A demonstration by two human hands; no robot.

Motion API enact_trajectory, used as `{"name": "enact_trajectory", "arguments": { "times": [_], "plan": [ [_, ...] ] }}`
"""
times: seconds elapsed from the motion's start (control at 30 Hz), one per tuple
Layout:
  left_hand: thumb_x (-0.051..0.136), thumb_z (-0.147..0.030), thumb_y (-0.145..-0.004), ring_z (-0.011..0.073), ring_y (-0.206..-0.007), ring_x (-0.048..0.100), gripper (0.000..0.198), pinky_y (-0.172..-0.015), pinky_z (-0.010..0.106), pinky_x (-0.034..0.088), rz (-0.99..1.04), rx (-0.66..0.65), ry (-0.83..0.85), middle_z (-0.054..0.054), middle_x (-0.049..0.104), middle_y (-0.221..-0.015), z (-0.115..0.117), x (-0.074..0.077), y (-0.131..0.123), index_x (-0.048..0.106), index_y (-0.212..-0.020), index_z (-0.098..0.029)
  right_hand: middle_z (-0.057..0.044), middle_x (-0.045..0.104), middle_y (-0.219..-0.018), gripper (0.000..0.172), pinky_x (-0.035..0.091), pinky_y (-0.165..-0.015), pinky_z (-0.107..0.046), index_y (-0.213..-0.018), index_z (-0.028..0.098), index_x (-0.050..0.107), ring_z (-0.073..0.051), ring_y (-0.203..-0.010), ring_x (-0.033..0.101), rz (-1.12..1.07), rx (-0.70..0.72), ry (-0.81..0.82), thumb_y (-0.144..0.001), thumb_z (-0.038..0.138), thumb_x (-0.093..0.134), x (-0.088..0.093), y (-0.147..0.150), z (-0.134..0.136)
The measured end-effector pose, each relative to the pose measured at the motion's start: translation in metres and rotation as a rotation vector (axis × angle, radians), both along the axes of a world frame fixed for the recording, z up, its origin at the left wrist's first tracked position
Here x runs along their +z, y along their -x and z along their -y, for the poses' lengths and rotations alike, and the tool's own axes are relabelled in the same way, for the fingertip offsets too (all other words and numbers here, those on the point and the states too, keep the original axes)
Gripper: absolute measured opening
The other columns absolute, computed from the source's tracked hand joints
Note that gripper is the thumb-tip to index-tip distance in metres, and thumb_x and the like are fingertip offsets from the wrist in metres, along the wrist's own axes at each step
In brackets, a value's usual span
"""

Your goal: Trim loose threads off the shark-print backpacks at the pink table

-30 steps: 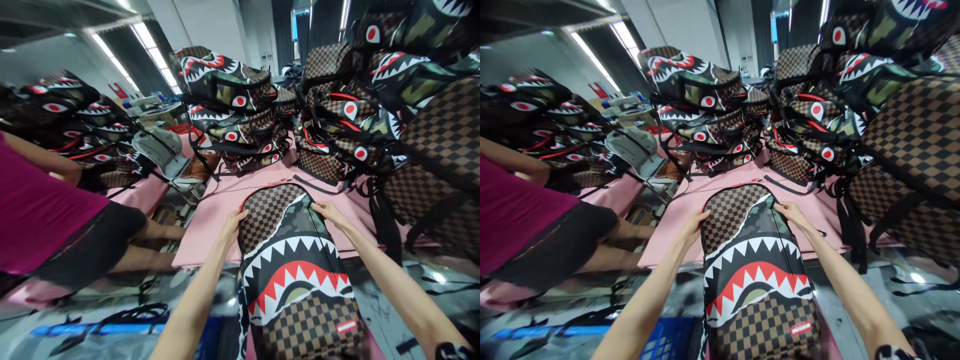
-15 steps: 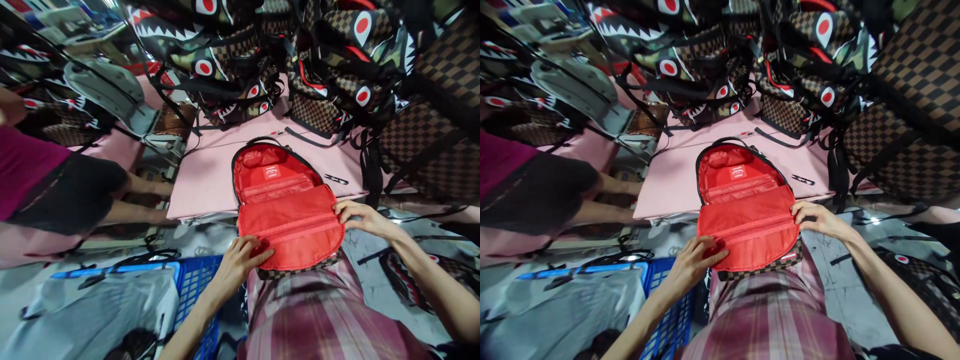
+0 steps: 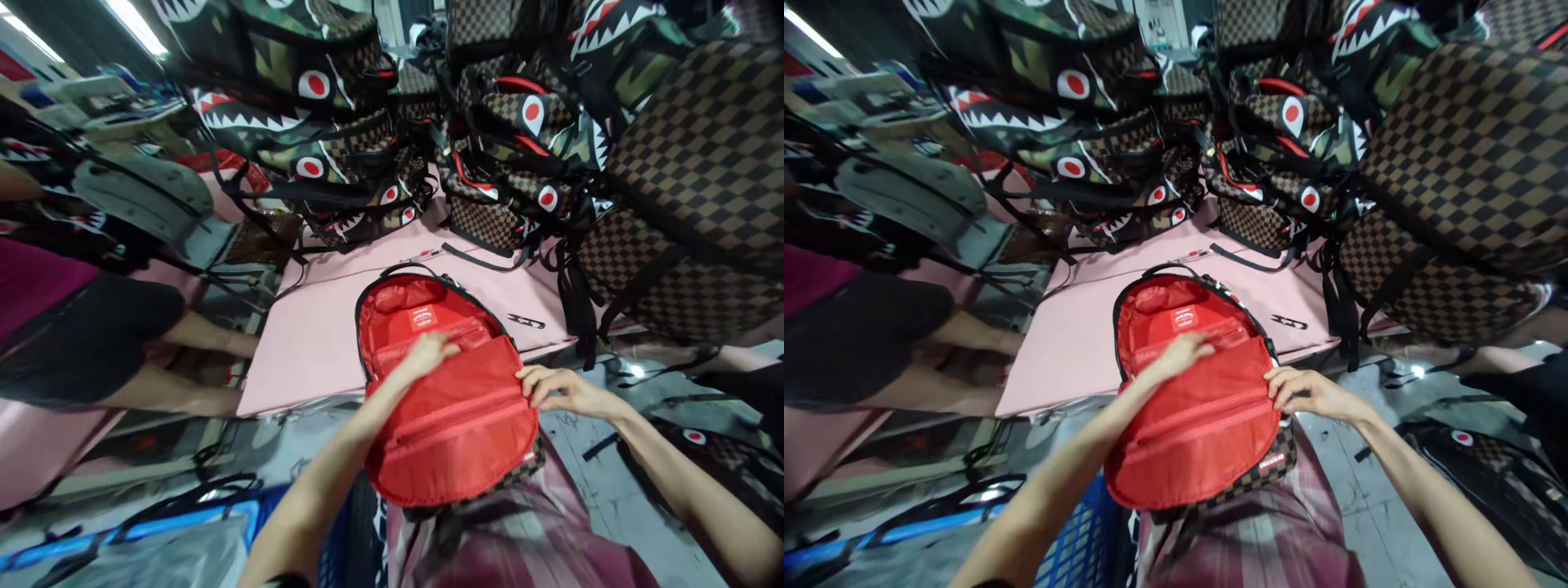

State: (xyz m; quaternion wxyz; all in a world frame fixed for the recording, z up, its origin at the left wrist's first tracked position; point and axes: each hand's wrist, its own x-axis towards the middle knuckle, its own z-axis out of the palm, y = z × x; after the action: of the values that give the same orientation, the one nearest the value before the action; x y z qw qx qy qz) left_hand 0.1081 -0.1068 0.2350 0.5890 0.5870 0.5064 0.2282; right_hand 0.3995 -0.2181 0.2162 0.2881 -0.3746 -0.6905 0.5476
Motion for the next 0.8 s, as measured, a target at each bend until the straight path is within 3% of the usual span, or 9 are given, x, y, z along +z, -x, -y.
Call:
{"name": "enact_trajectory", "arguments": {
  "times": [0.1,0.17,0.27,0.4,0.47,0.53,0.63,0.7,0.8],
  "plan": [
    [0.066,-0.028,-0.071,0.0272,-0.119,0.045,0.013,-0.108,0.035,0.021,-0.114,-0.191,-0.11,0.007,0.066,-0.109,-0.004,-0.029,-0.022,0.071,-0.079,-0.02,-0.008,0.067,-0.093,0.029,0.041,-0.092,-0.04,-0.086,0.019,0.069,-0.024,-0.099,0.057,0.092,-0.385,0.008,-0.083,0.043,0.054,-0.026,-0.035,-0.026],
    [0.056,-0.031,-0.079,0.0263,-0.121,0.044,0.026,-0.107,0.036,0.023,-0.237,-0.35,-0.205,0.008,0.06,-0.121,-0.001,-0.037,-0.021,0.069,-0.099,-0.019,-0.01,0.064,-0.106,0.032,0.042,-0.09,-0.037,-0.101,0.018,0.065,-0.024,-0.1,0.056,0.379,-0.637,-0.112,-0.085,0.04,0.048,-0.051,-0.052,-0.057],
    [0.042,-0.038,-0.087,0.0244,-0.117,0.05,0.041,-0.103,0.035,0.031,-0.359,-0.48,-0.236,0.007,0.057,-0.126,0.006,-0.034,-0.014,0.059,-0.119,-0.02,-0.013,0.056,-0.12,0.04,0.041,-0.087,-0.039,-0.119,0.017,0.055,-0.028,-0.106,0.05,0.806,-0.706,-0.269,-0.084,0.035,0.048,-0.088,-0.057,-0.103],
    [0.034,-0.044,-0.09,0.0257,-0.116,0.05,0.045,-0.101,0.037,0.034,-0.448,-0.47,-0.229,0.007,0.057,-0.125,0.01,-0.031,-0.012,0.057,-0.121,-0.021,-0.014,0.057,-0.109,0.035,0.039,-0.082,-0.042,-0.113,0.02,0.058,-0.029,-0.099,0.048,0.898,-0.704,-0.286,-0.085,0.036,0.046,-0.12,-0.047,-0.131],
    [0.035,-0.043,-0.089,0.0291,-0.121,0.043,0.045,-0.103,0.042,0.03,-0.507,-0.425,-0.303,0.007,0.056,-0.127,0.005,-0.036,-0.013,0.057,-0.122,-0.022,-0.013,0.058,-0.101,0.03,0.037,-0.083,-0.041,-0.106,0.019,0.061,-0.028,-0.095,0.047,0.879,-0.713,-0.286,-0.085,0.032,0.044,-0.127,-0.046,-0.133],
    [0.044,-0.044,-0.086,0.0337,-0.131,0.026,0.048,-0.107,0.051,0.018,-0.557,-0.306,-0.365,0.008,0.043,-0.139,-0.007,-0.045,-0.014,0.05,-0.128,-0.023,-0.014,0.057,-0.098,0.029,0.036,-0.084,-0.04,-0.102,0.018,0.062,-0.028,-0.094,0.046,0.843,-0.75,-0.275,-0.084,0.029,0.043,-0.131,-0.048,-0.133],
    [0.059,-0.044,-0.076,0.037,-0.136,0.011,0.066,-0.107,0.055,0.009,-0.572,-0.147,-0.241,0.012,0.028,-0.147,-0.031,-0.057,-0.009,0.041,-0.134,-0.02,-0.015,0.056,-0.095,0.028,0.036,-0.081,-0.039,-0.096,0.015,0.061,-0.028,-0.093,0.046,0.758,-0.863,-0.233,-0.081,0.03,0.043,-0.131,-0.048,-0.132],
    [0.064,-0.041,-0.071,0.0354,-0.135,0.02,0.066,-0.108,0.05,0.015,-0.535,-0.153,-0.154,0.014,0.038,-0.142,-0.045,-0.059,0.001,0.046,-0.13,-0.017,-0.012,0.057,-0.086,0.027,0.038,-0.075,-0.037,-0.087,0.015,0.059,-0.025,-0.085,0.049,0.663,-0.93,-0.189,-0.081,0.035,0.043,-0.128,-0.045,-0.125],
    [0.064,-0.039,-0.07,0.0306,-0.128,0.037,0.059,-0.107,0.04,0.024,-0.48,-0.195,-0.178,0.014,0.049,-0.133,-0.054,-0.051,0.027,0.053,-0.123,-0.016,-0.005,0.054,-0.066,0.037,0.04,-0.059,-0.031,-0.072,0.018,0.054,-0.018,-0.063,0.049,0.467,-0.941,-0.11,-0.082,0.05,0.039,-0.121,-0.038,-0.101]
  ]
}}
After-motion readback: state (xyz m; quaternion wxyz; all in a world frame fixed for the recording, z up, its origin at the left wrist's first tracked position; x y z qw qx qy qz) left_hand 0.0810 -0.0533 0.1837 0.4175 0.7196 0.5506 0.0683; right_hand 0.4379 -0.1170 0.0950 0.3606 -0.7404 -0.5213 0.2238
